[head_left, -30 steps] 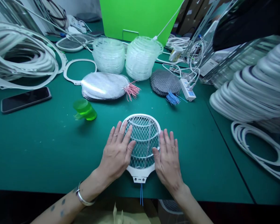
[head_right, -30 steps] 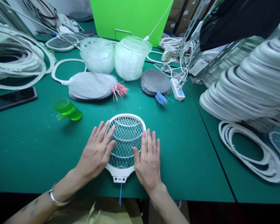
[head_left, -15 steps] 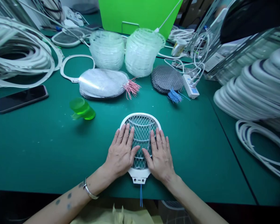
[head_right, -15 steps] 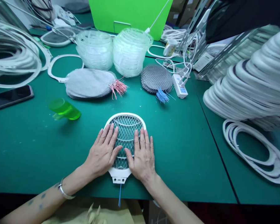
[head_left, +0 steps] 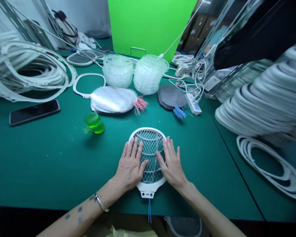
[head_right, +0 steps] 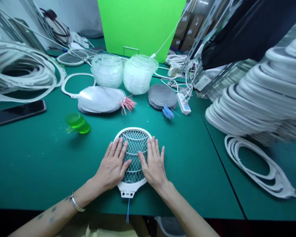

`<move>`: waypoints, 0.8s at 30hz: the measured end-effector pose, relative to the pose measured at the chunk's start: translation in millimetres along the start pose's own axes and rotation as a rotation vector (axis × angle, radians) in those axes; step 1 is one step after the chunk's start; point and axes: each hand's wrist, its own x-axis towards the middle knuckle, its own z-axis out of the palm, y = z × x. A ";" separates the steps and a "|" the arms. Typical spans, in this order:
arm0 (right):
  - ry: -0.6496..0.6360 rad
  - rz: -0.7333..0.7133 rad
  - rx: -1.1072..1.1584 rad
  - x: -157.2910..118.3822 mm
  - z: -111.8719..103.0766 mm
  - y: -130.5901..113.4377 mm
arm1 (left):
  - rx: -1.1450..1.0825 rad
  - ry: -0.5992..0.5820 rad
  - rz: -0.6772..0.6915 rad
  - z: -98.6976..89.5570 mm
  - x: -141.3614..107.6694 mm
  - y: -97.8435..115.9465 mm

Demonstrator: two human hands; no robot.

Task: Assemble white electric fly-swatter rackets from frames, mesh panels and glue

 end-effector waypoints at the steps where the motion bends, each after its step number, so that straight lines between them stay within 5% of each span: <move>1: 0.061 0.001 -0.035 7.0 0.8 -0.5 | 0.002 0.008 0.002 0.3 0.1 -0.2; 6: 0.029 -0.053 -0.103 30.2 12.8 2.0 | 0.000 0.017 -0.001 1.1 1.1 -0.9; 14: 0.082 -0.051 -0.114 27.8 16.3 3.7 | -0.075 -0.018 0.020 -7.8 -1.3 -6.3; 19: 0.088 -0.057 -0.131 29.0 15.9 0.5 | -0.111 0.014 -0.001 -22.4 36.0 -21.7; 24: 0.083 -0.044 -0.136 29.2 18.6 2.5 | -0.151 -0.007 0.001 0.0 66.9 -35.0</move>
